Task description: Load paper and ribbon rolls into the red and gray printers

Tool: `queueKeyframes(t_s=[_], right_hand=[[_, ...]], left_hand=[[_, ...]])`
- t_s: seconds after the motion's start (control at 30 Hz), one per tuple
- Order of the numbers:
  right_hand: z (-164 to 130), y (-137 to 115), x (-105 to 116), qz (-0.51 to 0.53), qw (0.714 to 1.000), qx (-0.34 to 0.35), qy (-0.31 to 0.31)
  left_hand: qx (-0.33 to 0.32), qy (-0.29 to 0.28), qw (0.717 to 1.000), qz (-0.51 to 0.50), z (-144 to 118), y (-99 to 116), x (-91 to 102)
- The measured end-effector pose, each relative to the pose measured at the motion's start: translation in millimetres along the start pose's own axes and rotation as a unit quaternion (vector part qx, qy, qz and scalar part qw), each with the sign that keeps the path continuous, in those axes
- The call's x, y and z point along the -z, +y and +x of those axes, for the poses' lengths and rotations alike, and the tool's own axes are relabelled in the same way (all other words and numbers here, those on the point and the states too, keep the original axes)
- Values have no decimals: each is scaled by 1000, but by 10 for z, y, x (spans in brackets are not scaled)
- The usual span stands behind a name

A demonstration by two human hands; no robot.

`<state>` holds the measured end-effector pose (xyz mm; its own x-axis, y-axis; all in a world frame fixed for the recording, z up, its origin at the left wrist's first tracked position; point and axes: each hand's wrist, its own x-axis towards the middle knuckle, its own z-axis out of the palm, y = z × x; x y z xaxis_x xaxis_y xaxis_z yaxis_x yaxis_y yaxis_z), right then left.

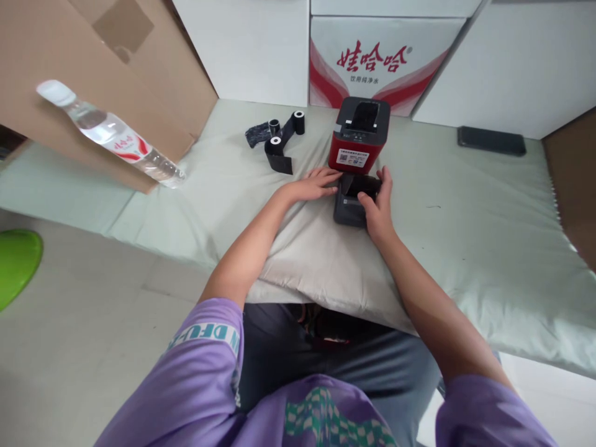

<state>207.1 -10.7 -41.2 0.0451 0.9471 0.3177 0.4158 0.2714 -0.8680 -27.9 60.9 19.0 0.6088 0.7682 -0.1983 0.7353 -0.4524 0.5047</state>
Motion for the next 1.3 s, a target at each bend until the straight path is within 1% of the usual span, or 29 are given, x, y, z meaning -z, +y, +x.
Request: queueKeyframes(t_s=[0.17, 0.33, 0.5, 0.57, 0.63, 0.73, 0.93, 1.03, 1.3], right_hand=[[-13, 20, -30, 1, 1000, 1, 21], [-21, 14, -34, -13, 999, 13, 37], [-13, -36, -27, -6, 1000, -11, 29], [-2, -54, -26, 5, 999, -20, 31], [12, -55, -26, 13, 999, -21, 32], [38, -12, -23, 19, 999, -12, 28], [109, 132, -12, 22, 999, 6, 36], [144, 164, -3, 37, 998, 0, 44], [192, 109, 119, 84, 995, -49, 21]], left_hand=[[-26, 14, 1000, -10, 8, -80, -8], [-16, 27, 999, -13, 25, -98, -32], [-20, 47, 999, -17, 15, -82, -44], [-24, 46, 998, -21, 12, -94, -40], [-25, 31, 999, -29, 16, -114, -31], [-19, 13, 999, -47, 28, -141, -21], [-29, 30, 998, -55, 25, -141, -36], [-31, 34, 998, -50, 29, -142, -44], [-35, 49, 997, -57, 19, -130, -47]])
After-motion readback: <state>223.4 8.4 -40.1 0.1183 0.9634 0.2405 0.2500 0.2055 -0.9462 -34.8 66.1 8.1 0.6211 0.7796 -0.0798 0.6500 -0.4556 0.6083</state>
